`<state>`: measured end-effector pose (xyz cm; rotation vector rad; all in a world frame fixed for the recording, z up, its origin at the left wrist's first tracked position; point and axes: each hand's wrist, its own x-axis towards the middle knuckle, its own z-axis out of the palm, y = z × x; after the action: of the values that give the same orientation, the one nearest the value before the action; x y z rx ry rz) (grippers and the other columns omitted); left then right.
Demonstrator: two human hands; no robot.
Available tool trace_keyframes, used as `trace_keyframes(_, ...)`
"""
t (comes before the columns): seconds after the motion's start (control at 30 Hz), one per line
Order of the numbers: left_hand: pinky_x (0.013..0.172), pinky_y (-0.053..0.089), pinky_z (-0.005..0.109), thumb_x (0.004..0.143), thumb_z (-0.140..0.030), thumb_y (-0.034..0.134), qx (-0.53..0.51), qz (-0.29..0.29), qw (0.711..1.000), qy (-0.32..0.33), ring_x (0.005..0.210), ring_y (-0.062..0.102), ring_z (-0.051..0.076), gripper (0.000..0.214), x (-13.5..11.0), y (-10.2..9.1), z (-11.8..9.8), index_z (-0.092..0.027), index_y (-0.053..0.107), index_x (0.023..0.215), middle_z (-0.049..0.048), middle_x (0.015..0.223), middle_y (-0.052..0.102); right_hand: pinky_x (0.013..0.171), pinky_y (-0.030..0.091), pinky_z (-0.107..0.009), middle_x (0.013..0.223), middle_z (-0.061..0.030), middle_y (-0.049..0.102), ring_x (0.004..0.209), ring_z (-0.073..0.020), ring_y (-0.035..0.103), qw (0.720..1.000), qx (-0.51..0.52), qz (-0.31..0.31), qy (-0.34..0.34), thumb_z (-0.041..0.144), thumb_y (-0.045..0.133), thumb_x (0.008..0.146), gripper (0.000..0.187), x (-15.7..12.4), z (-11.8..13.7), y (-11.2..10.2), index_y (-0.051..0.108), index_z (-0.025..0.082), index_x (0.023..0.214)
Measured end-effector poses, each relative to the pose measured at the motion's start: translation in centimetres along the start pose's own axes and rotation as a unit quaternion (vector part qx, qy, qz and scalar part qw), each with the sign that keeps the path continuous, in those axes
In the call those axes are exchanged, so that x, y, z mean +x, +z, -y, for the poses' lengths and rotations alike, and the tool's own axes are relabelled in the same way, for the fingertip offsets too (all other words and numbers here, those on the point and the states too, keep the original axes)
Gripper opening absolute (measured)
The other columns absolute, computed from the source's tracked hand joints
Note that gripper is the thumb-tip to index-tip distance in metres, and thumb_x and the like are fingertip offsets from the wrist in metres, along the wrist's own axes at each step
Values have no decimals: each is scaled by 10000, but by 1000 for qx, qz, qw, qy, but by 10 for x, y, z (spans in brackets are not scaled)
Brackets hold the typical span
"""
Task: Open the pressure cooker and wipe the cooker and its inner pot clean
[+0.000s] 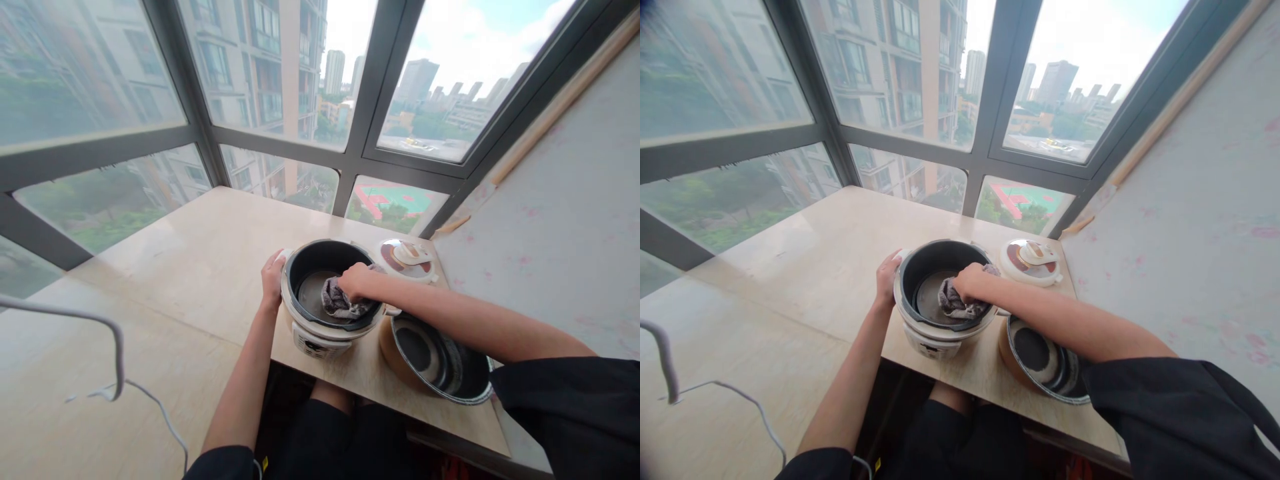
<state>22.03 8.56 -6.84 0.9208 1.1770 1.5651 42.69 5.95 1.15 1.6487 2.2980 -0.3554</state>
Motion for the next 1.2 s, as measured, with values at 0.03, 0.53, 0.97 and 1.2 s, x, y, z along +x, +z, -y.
trace_keyframes(0.03, 1055, 470, 409, 745, -415, 646, 0, 1, 1000, 3, 1156, 647, 290, 398, 0, 0, 0, -142, 735, 1020, 125, 1167, 741, 859, 555, -525, 968, -163, 779, 952, -390, 734, 999, -47, 6, 3, 174, 848, 547, 390, 0, -1, -2, 776, 192, 930)
trace_keyframes(0.53, 1001, 501, 409, 718, -419, 650, -14, -3, 1000, 1, 1086, 664, 283, 410, -5, 2, -3, -150, 736, 1015, 96, 1057, 759, 954, 524, -550, 1438, -246, 549, 1164, -441, 651, 985, -121, 50, -115, 329, 927, 532, 1166, -10, 16, 8, 382, 201, 1554)
trace_keyframes(0.97, 1040, 481, 429, 738, -444, 648, 6, -10, 1000, -3, 1187, 629, 319, 477, -7, 2, -5, -131, 728, 1089, 110, 1084, 750, 820, 570, -459, 1200, -264, 685, 1083, -379, 709, 989, -142, 26, -16, 73, 589, 864, 391, -7, 24, -16, 619, 81, 1253)
trace_keyframes(1.2, 965, 507, 407, 697, -432, 710, -22, -23, 999, -31, 1072, 667, 298, 470, -8, 1, -8, -135, 748, 1059, 95, 1055, 763, 802, 570, -411, 1168, -231, 689, 1049, -332, 714, 986, -143, -51, -71, 112, 569, 900, 344, 25, 17, -9, 596, 92, 1242)
